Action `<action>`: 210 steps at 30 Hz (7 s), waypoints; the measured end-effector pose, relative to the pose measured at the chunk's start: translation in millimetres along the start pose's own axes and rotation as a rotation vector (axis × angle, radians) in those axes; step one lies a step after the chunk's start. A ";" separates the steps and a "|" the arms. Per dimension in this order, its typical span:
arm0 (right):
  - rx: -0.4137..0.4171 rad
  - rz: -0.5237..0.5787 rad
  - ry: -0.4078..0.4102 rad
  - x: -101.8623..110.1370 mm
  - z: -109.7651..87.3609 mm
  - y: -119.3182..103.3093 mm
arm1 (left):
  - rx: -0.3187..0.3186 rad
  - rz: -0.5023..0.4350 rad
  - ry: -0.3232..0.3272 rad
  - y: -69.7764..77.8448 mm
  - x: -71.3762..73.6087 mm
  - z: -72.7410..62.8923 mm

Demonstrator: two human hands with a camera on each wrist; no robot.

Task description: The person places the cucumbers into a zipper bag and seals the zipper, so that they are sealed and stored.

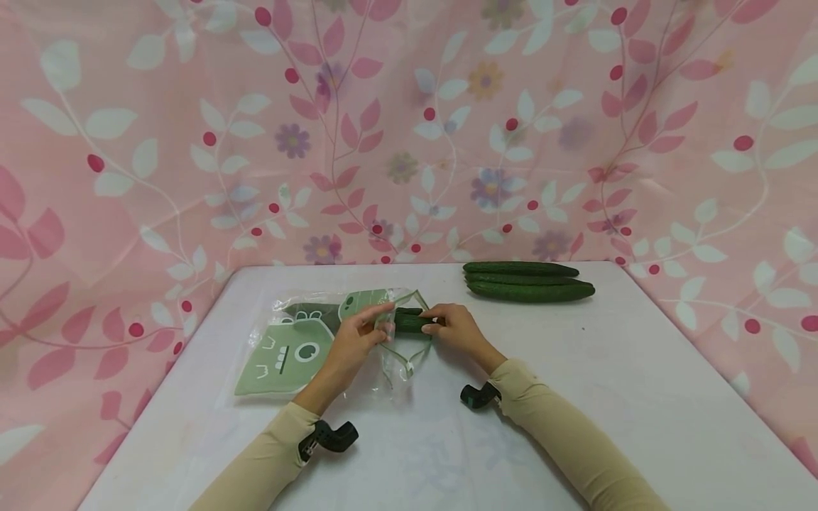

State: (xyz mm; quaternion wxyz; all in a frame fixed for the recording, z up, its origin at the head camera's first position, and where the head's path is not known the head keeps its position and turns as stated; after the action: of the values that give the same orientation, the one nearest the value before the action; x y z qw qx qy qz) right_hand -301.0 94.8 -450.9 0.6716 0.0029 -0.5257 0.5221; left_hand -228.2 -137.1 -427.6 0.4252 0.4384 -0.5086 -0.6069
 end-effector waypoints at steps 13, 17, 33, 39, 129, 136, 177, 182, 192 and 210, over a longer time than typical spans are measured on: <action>-0.019 -0.037 0.026 -19.6 10.9 -17.3 | 0.022 0.001 -0.001 -0.6 -1.8 -1.1; -0.009 -0.040 0.035 -24.7 15.6 -21.7 | 0.024 0.000 0.002 -0.6 -1.6 -0.9; -0.085 0.003 0.046 -27.6 17.4 -16.7 | 0.021 0.000 0.005 -1.1 0.0 0.1; -0.074 0.028 0.024 -9.4 7.6 -9.3 | 0.014 0.000 0.014 -1.5 0.7 0.7; -0.331 -0.341 -0.046 225.5 -134.5 157.1 | 0.041 -0.024 0.025 1.4 3.3 1.5; -0.318 -0.322 -0.010 226.8 -132.8 144.6 | 0.034 -0.023 0.028 2.7 4.1 0.9; -0.058 -0.186 0.083 194.2 -119.9 59.3 | 0.031 0.032 0.054 8.5 4.6 -0.6; -0.008 -0.191 0.091 186.4 -116.2 55.8 | 0.024 0.019 0.050 10.4 4.0 -0.6; 0.096 -0.181 0.102 172.2 -106.2 42.7 | 0.020 0.023 0.045 10.0 4.0 -1.1; 0.053 -0.149 0.040 136.1 -84.3 27.0 | 0.004 0.020 0.037 10.4 4.3 0.2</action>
State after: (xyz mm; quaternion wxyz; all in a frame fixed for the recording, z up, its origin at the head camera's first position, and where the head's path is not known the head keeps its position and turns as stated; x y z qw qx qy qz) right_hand -274.0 248.7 -406.8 0.7187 0.0492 -0.4964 0.4844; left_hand -228.7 -142.5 -417.8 0.4398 0.4454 -0.5062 -0.5933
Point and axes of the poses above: each hand's wrist, its own z-axis towards the middle knuckle, its own x-axis out of the back of the hand, y = z × x, the point moved 1 cm from there along z, towards the middle knuckle, and after that the axes turned 8 degrees about x, right-handed, at the moved point
